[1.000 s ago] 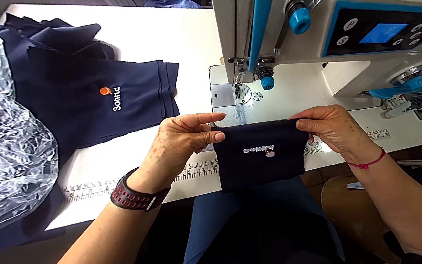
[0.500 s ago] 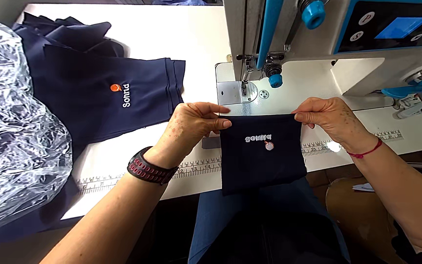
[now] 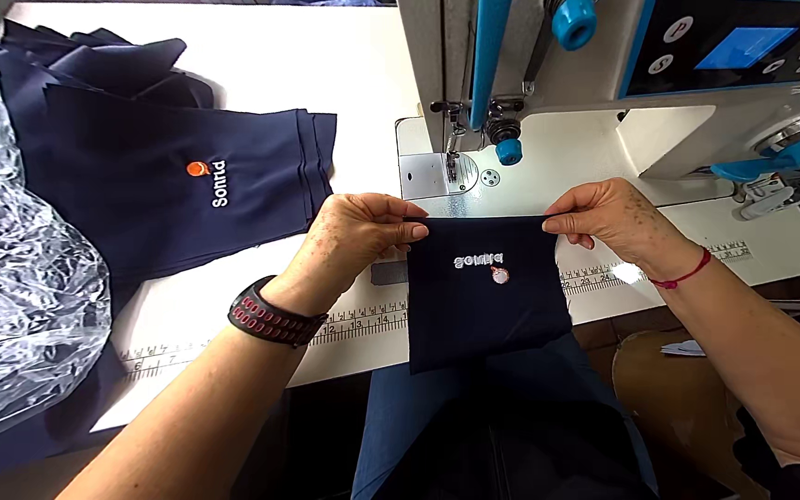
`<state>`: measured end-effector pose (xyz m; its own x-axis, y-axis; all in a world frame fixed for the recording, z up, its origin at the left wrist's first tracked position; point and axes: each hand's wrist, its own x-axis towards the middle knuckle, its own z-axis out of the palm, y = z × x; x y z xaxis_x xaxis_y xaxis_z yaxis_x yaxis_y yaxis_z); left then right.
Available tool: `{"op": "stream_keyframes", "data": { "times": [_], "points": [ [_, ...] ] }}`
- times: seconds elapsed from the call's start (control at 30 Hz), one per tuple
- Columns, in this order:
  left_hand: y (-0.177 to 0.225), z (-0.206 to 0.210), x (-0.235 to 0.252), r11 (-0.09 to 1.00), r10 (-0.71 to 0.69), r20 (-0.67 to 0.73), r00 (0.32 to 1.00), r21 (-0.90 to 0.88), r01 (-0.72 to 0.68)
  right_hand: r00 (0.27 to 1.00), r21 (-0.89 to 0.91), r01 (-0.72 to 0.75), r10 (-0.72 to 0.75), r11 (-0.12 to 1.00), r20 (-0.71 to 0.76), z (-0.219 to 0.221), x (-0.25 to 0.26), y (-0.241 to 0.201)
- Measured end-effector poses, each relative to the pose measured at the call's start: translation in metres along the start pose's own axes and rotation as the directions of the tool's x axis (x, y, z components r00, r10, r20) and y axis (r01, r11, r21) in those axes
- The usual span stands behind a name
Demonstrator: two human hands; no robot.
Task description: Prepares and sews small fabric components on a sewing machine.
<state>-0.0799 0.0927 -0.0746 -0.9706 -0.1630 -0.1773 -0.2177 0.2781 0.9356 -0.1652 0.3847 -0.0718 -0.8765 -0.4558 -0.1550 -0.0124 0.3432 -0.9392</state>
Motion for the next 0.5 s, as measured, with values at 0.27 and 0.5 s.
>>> {"op": "stream_keyframes", "data": {
  "times": [0.27,0.5],
  "points": [
    [-0.003,-0.005,0.015,0.995,0.093,0.014,0.996,0.018,-0.094,1.000,0.032,-0.019,0.020,0.999,-0.010,0.003,0.008,-0.005],
    [-0.005,-0.011,0.032,0.939,0.205,0.081,0.975,0.265,-0.220,0.997,-0.140,0.053,-0.060,0.989,-0.047,0.005,0.021,0.004]
  ]
}}
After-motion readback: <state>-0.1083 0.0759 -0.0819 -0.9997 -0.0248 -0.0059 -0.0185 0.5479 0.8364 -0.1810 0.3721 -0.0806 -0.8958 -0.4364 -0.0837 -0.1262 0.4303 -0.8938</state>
